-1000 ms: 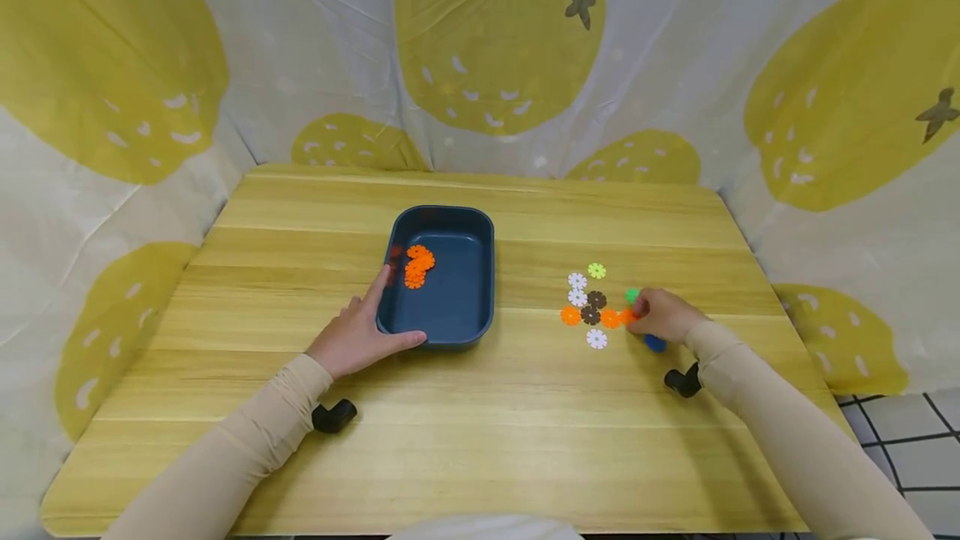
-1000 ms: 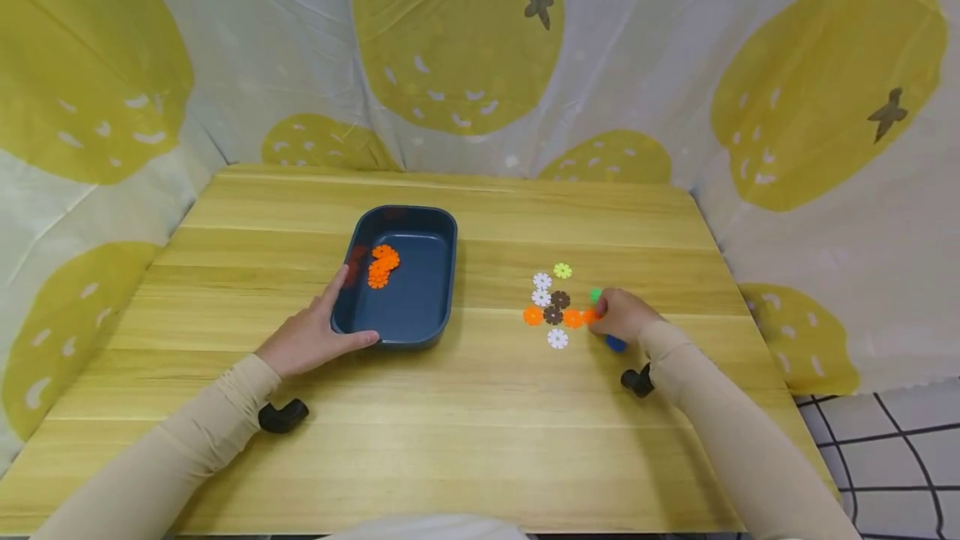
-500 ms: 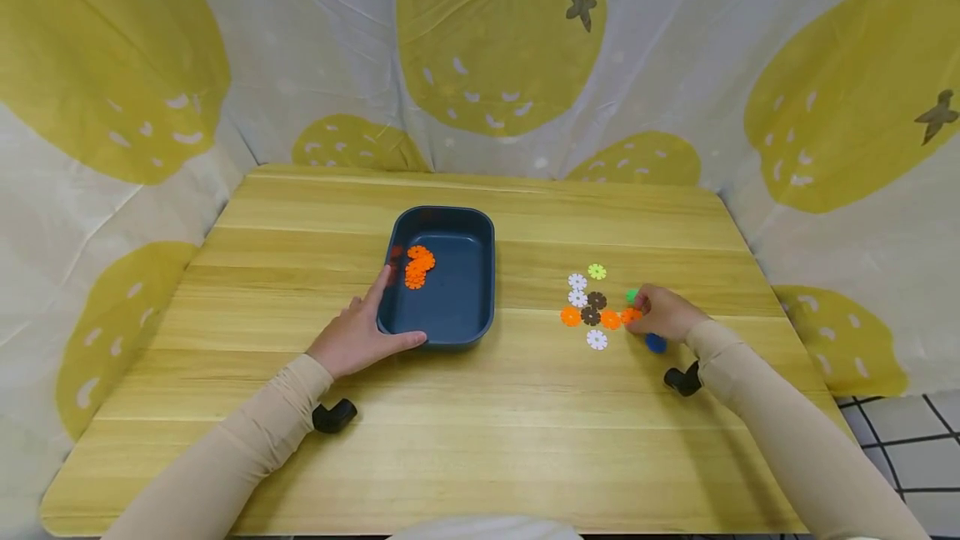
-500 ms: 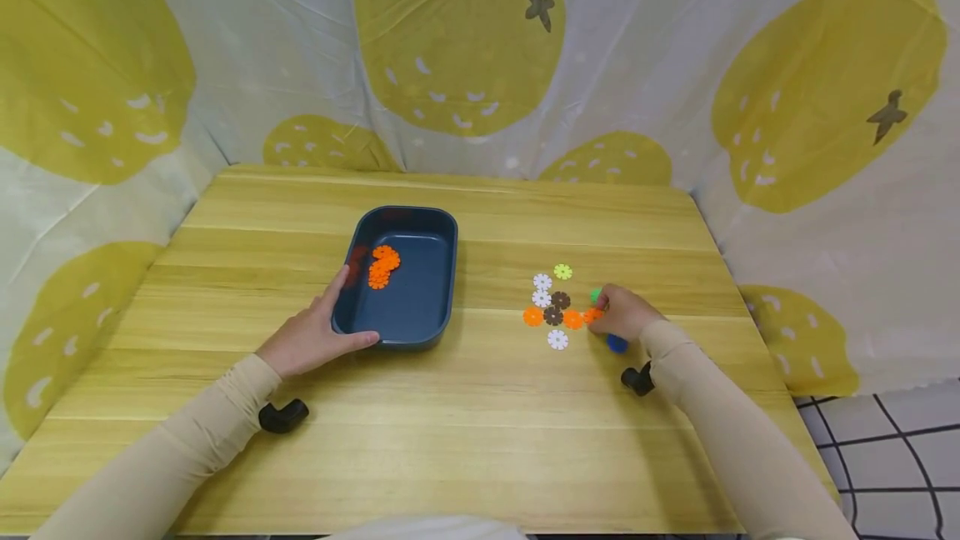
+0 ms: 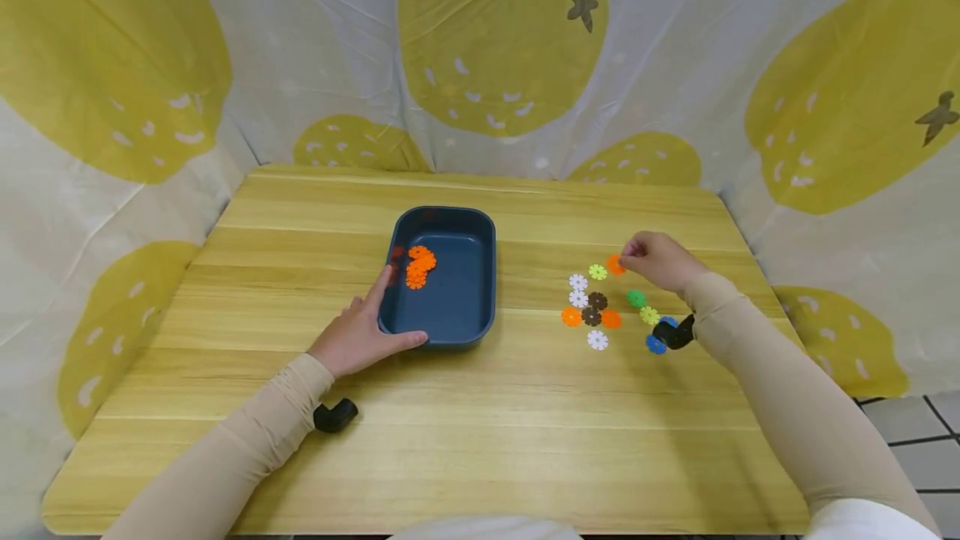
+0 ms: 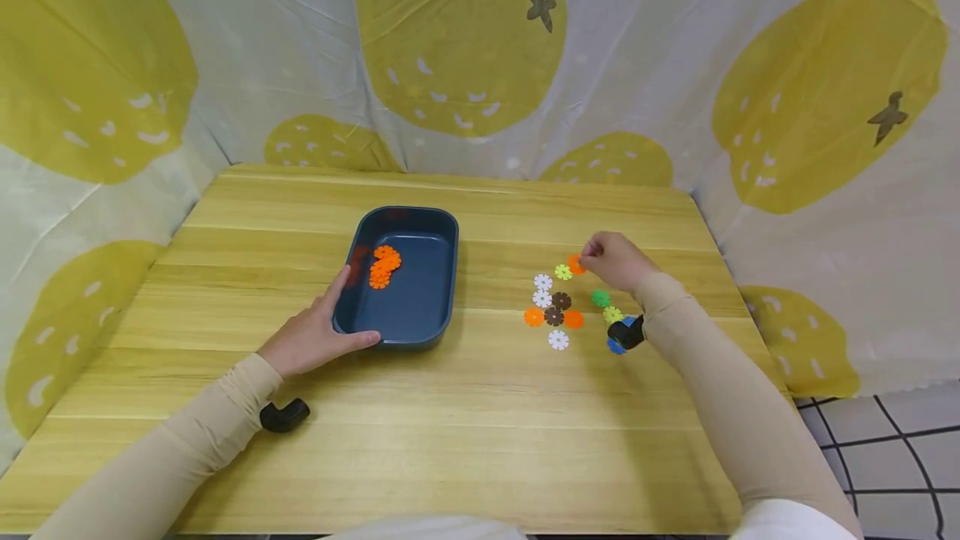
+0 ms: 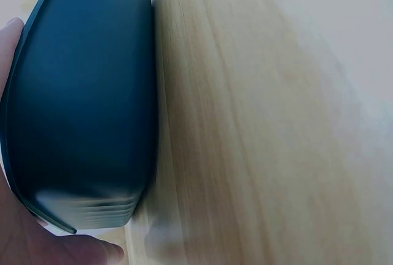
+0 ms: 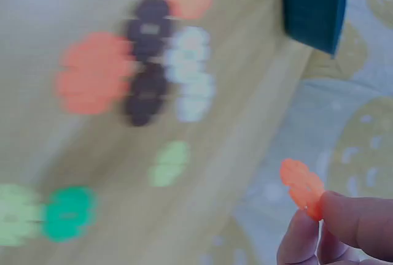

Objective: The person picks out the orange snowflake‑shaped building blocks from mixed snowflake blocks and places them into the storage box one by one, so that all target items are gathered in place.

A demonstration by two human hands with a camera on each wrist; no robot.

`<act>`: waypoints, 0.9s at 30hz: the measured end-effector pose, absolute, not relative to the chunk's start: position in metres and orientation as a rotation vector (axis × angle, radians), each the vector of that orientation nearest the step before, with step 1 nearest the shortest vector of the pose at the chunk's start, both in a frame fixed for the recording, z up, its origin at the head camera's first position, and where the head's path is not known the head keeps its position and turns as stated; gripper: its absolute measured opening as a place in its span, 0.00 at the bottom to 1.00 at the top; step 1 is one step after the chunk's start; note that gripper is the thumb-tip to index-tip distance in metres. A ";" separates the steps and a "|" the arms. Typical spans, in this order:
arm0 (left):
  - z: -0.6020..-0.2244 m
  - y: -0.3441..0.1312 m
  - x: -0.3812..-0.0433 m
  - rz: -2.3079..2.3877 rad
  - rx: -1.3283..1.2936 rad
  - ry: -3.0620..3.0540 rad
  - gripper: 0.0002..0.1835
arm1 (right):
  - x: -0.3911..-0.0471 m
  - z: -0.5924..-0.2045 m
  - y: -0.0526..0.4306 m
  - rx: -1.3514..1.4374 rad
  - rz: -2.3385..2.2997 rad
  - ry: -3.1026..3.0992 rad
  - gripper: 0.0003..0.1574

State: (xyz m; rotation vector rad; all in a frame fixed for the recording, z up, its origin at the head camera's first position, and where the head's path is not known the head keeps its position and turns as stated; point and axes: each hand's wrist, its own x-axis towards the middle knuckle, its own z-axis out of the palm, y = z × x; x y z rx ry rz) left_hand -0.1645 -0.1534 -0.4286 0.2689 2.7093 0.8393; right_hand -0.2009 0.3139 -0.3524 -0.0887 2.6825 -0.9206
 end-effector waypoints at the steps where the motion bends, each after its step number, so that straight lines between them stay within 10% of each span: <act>1: -0.429 -0.153 -0.164 0.845 0.268 2.709 0.69 | -0.207 -0.345 0.307 -0.098 -0.939 2.687 0.12; 18: -0.431 -0.155 -0.164 0.840 0.266 2.710 0.69 | -0.282 -0.325 0.109 -0.329 -1.140 2.534 0.07; 27: -0.435 -0.154 -0.164 0.863 0.281 2.717 0.68 | -0.293 -0.370 0.052 -0.237 -1.166 2.407 0.29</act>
